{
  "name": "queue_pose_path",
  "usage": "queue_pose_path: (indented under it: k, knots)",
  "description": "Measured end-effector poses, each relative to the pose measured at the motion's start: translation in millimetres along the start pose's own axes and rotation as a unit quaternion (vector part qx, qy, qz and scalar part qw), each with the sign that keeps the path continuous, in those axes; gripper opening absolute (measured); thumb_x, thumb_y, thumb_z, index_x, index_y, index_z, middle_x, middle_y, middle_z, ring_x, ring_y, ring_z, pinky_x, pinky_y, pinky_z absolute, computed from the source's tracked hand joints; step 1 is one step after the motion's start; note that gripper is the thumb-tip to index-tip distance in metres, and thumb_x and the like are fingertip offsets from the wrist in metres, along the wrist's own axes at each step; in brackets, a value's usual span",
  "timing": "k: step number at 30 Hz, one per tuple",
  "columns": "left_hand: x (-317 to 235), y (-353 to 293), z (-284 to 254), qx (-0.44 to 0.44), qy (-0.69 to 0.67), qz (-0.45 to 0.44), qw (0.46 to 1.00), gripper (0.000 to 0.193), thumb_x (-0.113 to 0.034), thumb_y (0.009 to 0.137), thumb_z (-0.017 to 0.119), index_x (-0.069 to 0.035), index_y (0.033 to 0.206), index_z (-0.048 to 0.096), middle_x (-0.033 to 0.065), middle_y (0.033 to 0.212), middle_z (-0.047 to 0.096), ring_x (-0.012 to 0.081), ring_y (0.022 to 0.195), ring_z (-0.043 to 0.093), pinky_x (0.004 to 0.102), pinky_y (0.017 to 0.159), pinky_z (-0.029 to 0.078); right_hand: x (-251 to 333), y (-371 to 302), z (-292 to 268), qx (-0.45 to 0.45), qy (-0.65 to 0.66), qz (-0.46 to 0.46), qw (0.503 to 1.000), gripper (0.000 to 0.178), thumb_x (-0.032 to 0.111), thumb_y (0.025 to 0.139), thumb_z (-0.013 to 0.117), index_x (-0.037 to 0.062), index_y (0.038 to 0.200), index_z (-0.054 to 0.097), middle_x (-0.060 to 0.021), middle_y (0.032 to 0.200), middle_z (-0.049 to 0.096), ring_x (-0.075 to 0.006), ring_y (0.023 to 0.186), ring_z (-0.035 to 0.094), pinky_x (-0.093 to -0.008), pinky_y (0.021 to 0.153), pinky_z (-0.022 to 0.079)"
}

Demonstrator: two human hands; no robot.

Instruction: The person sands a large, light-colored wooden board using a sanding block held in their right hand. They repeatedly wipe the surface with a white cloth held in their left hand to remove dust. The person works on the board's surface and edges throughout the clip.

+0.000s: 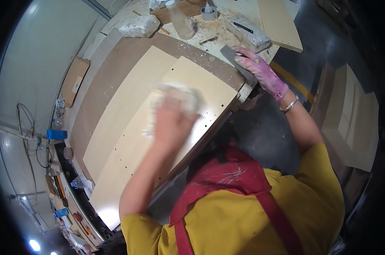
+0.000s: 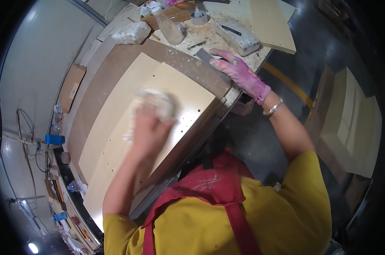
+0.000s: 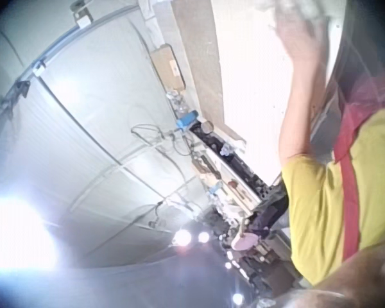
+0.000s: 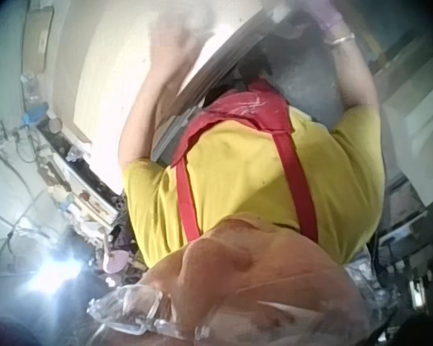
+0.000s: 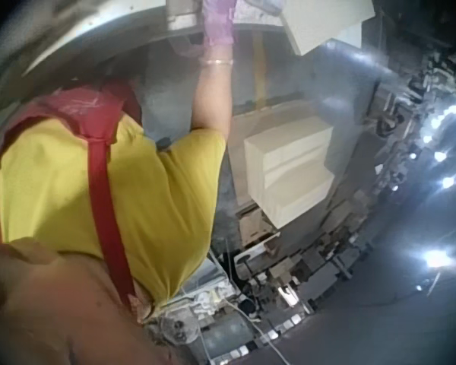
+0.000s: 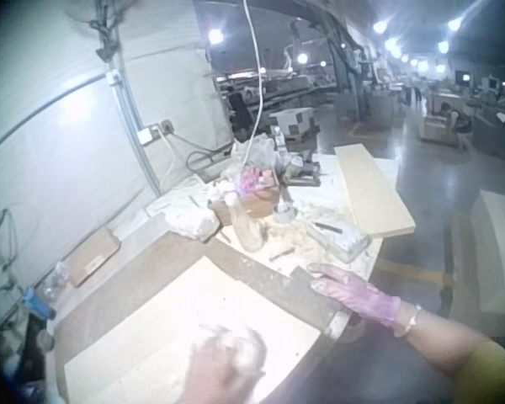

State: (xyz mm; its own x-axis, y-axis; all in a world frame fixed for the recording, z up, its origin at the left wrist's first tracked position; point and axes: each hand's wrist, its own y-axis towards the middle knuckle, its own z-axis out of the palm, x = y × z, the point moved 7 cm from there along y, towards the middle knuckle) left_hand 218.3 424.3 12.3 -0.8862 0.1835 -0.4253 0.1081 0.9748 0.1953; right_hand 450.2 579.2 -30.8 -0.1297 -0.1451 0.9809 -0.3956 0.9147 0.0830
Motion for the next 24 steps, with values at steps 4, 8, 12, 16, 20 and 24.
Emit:
queue_pose_path:
  k: [4,8,12,16,20,24]
  knots:
    - [-52.7,-26.5,9.0,0.062,0.039,0.161,0.984,0.047,-0.019,0.07,0.076,-0.013,0.116,0.066,0.0164,0.124,0.06,0.0355,0.11,0.059,0.0467,0.086,0.05,29.0,1.7,13.5,0.089,-0.175,-0.064,0.978,0.058,0.041,0.094,0.06,0.0058,0.14,0.052,-0.0139,0.128,0.058,-0.0225,0.113,0.058,-0.0318,0.1,0.043]
    - [76.8,-18.6,-39.5,-0.116,0.097,-0.048,0.987,0.046,-0.023,0.073,0.074,-0.01,0.116,0.066,0.0181,0.119,0.06,0.0362,0.104,0.06,0.0461,0.086,0.048,72.2,-43.1,35.5,0.175,-0.375,-0.102,0.905,0.059,0.044,0.093,0.06,0.0094,0.14,0.053,-0.0175,0.12,0.061,-0.0301,0.1,0.063,-0.0382,0.076,0.057]
    - [87.7,-16.8,-34.7,-0.081,0.113,-0.09,0.986,0.046,-0.028,0.075,0.073,-0.009,0.117,0.066,0.0193,0.115,0.06,0.0373,0.099,0.06,0.0468,0.083,0.046,35.4,21.6,80.8,0.103,-0.456,-0.269,0.842,0.055,0.043,0.093,0.061,0.0137,0.139,0.052,-0.0198,0.124,0.06,-0.0342,0.097,0.065,-0.0405,0.079,0.056]
    - [91.3,-17.6,-32.1,-0.096,0.124,-0.094,0.983,0.046,-0.025,0.075,0.073,-0.011,0.118,0.065,0.0199,0.115,0.06,0.0372,0.1,0.06,0.0472,0.085,0.046,43.3,101.4,124.1,0.099,-0.396,-0.216,0.887,0.059,0.048,0.094,0.057,0.0121,0.14,0.051,-0.0222,0.125,0.061,-0.0397,0.107,0.062,-0.0441,0.09,0.052]
    - [101.6,-21.3,-30.1,-0.1,0.116,-0.112,0.982,0.046,-0.02,0.075,0.073,-0.013,0.119,0.065,0.0204,0.12,0.058,0.0365,0.106,0.058,0.048,0.089,0.044,48.3,29.7,88.8,0.103,-0.43,-0.123,0.889,0.06,0.047,0.092,0.06,0.0144,0.142,0.051,-0.0294,0.125,0.058,-0.0411,0.108,0.062,-0.0464,0.093,0.05]
    - [97.7,-24.3,-25.8,-0.089,0.124,-0.097,0.983,0.044,-0.019,0.075,0.072,-0.014,0.118,0.065,0.019,0.122,0.057,0.0347,0.107,0.058,0.0464,0.091,0.043,46.7,24.9,92.7,0.096,-0.466,-0.09,0.875,0.06,0.048,0.089,0.062,0.0158,0.139,0.054,-0.0239,0.123,0.061,-0.0379,0.106,0.063,-0.0448,0.09,0.051]
